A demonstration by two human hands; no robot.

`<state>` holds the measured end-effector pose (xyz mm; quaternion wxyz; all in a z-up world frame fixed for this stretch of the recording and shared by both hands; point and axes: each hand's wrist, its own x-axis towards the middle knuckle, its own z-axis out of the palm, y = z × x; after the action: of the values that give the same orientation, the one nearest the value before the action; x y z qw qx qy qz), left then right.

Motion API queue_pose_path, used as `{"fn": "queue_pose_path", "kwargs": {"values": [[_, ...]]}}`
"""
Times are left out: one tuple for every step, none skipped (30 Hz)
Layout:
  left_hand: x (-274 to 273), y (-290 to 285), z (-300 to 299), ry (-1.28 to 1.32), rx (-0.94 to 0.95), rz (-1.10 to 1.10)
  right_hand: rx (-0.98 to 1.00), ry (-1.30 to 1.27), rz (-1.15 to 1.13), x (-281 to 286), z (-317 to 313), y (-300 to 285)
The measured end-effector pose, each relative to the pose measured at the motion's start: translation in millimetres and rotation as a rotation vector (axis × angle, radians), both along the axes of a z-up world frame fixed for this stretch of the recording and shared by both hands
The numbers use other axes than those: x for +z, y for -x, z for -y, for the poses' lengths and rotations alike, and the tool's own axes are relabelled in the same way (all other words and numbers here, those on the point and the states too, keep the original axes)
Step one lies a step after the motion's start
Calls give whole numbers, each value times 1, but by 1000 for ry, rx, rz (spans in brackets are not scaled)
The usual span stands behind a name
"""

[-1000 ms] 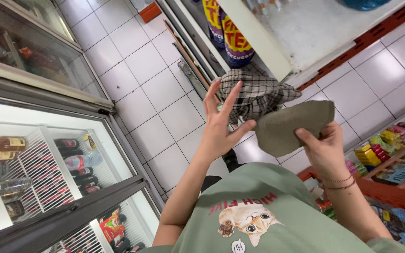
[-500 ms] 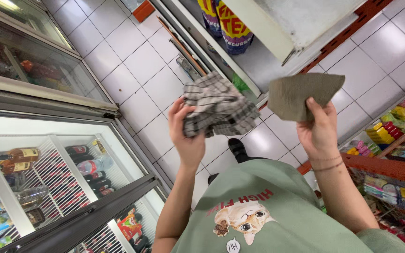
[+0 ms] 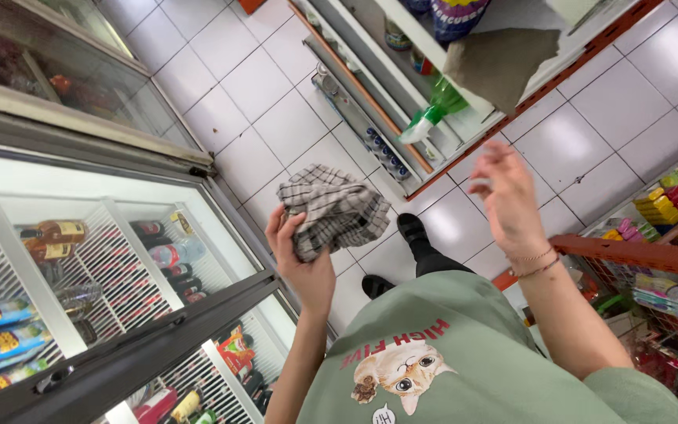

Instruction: The person cleans the glass door of a commercial refrigerator and the shelves of a nearby display unit. They use a spray bottle to apply cleaner and a cloth to wipe the surfaces.

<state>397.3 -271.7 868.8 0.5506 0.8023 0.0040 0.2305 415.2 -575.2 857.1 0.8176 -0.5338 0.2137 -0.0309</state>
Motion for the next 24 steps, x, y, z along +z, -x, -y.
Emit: {"fn": "queue_pose_path", "kwargs": {"values": [[-1,7,3,-19,-4,28,184,-37,-31,5,-21,7],[-1,14,4,-38,-8,56,345,-55,71,12,-40,12],[-1,20,3,-59,-37,78,509,-77,170,19,-60,17],[-1,25,1,-80,-66,99,571,-53,207,26,-78,19],[0,30,-2,-100,-93,124,634,-27,248,31,-94,21],[3,36,-7,-106,-116,117,697,-2,291,36,-106,24],[6,41,-14,-112,-136,112,678,76,278,39,-117,24],[11,46,-21,-119,-156,106,659,153,267,41,-127,23],[18,50,-30,-110,-212,120,640,233,261,43,-136,21],[25,56,-42,-101,-269,133,648,244,270,46,-143,21],[33,63,-52,-93,-324,145,658,253,279,49,-150,20],[41,70,-60,-140,-267,145,667,262,289,52,-158,19],[48,77,-69,-189,-211,144,713,274,312,56,-167,18],[54,84,-77,-238,-154,142,759,286,336,61,-176,18],[59,90,-84,-201,-157,129,805,296,357,67,-186,19],[63,92,-91,-164,-159,118,824,374,423,72,-197,22],[64,95,-96,-125,-163,112,837,453,495,77,-209,22],[66,99,-99,-58,-134,83,848,531,569,80,-220,22],[66,102,-100,13,-109,56,876,553,580,84,-229,22],[66,105,-102,85,-84,31,903,576,592,87,-239,21],[64,108,-106,59,-50,-4,933,595,594,89,-247,23],[61,108,-111,34,-17,-39,932,661,607,90,-254,24],[58,109,-117,6,16,-71,928,727,627,91,-262,23],[55,112,-124,29,48,-136,922,792,648,93,-271,21]]}}
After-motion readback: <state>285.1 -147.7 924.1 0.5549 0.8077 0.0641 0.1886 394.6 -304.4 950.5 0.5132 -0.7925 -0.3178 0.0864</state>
